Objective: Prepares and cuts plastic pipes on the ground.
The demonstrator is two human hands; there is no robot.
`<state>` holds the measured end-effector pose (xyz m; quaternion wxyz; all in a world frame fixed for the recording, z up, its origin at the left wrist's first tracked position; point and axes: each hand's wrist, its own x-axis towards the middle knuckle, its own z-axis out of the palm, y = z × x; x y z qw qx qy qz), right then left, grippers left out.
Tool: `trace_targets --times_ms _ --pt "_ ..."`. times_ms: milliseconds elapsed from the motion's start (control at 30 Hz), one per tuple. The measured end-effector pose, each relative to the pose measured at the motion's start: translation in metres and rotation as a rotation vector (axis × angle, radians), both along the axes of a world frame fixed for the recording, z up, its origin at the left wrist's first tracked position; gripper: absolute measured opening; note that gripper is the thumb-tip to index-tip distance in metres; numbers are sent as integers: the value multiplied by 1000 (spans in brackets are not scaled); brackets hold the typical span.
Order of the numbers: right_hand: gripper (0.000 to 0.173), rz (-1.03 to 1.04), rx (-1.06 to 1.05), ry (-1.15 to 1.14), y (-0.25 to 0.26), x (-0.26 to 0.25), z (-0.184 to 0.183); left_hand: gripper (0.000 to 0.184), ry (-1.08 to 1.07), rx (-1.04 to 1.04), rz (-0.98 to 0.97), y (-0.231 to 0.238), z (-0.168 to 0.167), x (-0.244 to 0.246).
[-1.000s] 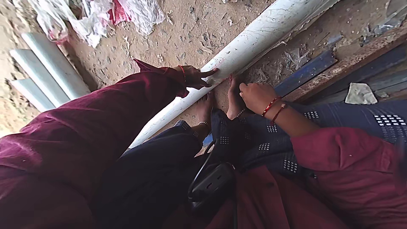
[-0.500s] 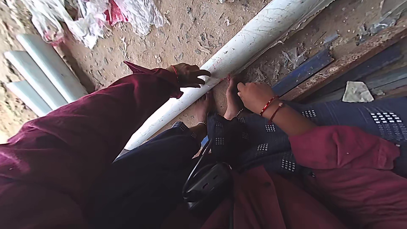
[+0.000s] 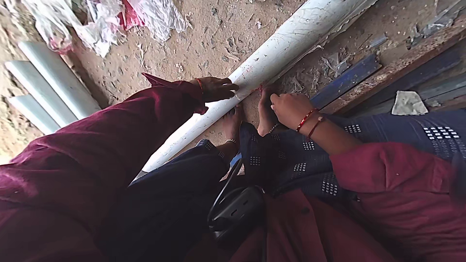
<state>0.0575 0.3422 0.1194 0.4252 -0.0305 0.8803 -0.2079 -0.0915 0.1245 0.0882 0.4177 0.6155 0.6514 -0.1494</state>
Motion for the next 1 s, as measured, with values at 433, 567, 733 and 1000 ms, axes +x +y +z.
trace_targets --times_ms 433,567,733,1000 --pt "30 11 10 -3 0 -1 -1 29 166 277 -187 -22 -23 7" --pt "30 4 0 9 -1 0 -2 32 212 243 -151 -22 -24 16" --pt "30 2 -6 7 -1 -1 0 20 194 524 438 -3 -22 21" --pt "29 -3 -1 10 0 0 0 30 127 379 333 1 -7 -6"
